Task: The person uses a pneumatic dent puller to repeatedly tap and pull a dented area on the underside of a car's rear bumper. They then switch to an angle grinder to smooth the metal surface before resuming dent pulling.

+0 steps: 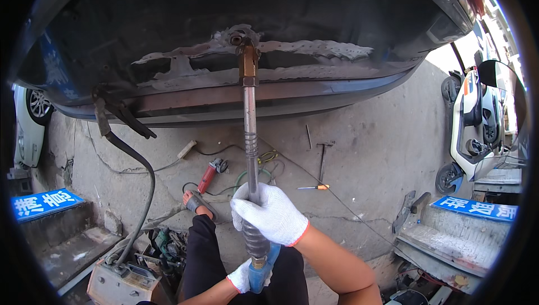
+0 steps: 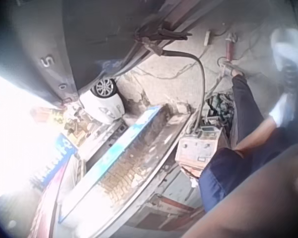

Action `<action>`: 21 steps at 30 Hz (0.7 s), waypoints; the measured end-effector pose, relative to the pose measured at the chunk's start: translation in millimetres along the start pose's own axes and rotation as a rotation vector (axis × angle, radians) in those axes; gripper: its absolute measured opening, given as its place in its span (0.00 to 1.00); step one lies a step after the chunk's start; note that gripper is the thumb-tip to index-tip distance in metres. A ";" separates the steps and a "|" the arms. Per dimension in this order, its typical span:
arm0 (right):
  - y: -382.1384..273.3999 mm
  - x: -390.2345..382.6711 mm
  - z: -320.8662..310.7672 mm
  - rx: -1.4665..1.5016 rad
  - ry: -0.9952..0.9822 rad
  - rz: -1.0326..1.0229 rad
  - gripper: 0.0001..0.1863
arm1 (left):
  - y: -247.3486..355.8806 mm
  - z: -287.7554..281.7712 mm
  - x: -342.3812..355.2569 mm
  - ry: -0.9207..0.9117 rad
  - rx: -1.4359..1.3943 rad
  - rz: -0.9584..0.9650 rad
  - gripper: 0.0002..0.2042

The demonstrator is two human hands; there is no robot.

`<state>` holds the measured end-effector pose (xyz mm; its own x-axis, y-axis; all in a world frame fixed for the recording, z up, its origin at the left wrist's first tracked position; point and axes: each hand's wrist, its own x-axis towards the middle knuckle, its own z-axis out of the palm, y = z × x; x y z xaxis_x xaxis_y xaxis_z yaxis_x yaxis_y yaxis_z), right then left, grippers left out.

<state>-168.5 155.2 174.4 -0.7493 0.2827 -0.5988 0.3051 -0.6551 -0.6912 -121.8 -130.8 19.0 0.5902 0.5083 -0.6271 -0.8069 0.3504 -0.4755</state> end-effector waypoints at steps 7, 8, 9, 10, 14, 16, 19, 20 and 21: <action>-26.0 41.7 2.4 0.654 -0.239 0.026 0.29 | 7.4 -28.6 4.9 -0.019 0.065 0.068 0.18; -17.2 46.9 -2.7 0.824 -0.433 0.005 0.30 | 5.3 -31.3 7.3 -0.079 0.043 0.055 0.18; -8.0 52.7 -7.4 0.990 -0.630 -0.022 0.32 | 2.5 -33.9 9.6 -0.140 0.022 0.041 0.18; 2.0 60.2 -10.3 1.143 -0.875 -0.160 0.32 | -1.9 -35.7 12.7 -0.199 -0.001 0.010 0.19; 2.2 1.1 24.1 0.308 0.100 -0.006 0.29 | -0.9 -25.0 -4.5 -0.032 0.099 0.094 0.22; 38.6 -8.6 23.4 0.181 0.403 -0.133 0.27 | 0.4 -19.4 -12.3 0.130 0.229 0.224 0.23; 62.8 -25.6 -23.7 0.835 -0.220 -0.297 0.29 | -2.9 -14.6 -4.9 0.345 0.405 0.459 0.25; 67.3 -33.9 -37.2 0.855 -0.187 -0.238 0.32 | -2.4 -11.5 5.8 0.382 0.431 0.503 0.26; 74.4 -39.6 -42.9 0.776 -0.163 -0.272 0.32 | -1.8 -10.6 9.1 0.440 0.408 0.467 0.32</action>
<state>-90.9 125.3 129.4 -0.8322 0.4347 -0.3442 -0.3449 -0.8919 -0.2925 -114.7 -135.1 7.6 0.0704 0.3451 -0.9359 -0.8689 0.4821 0.1124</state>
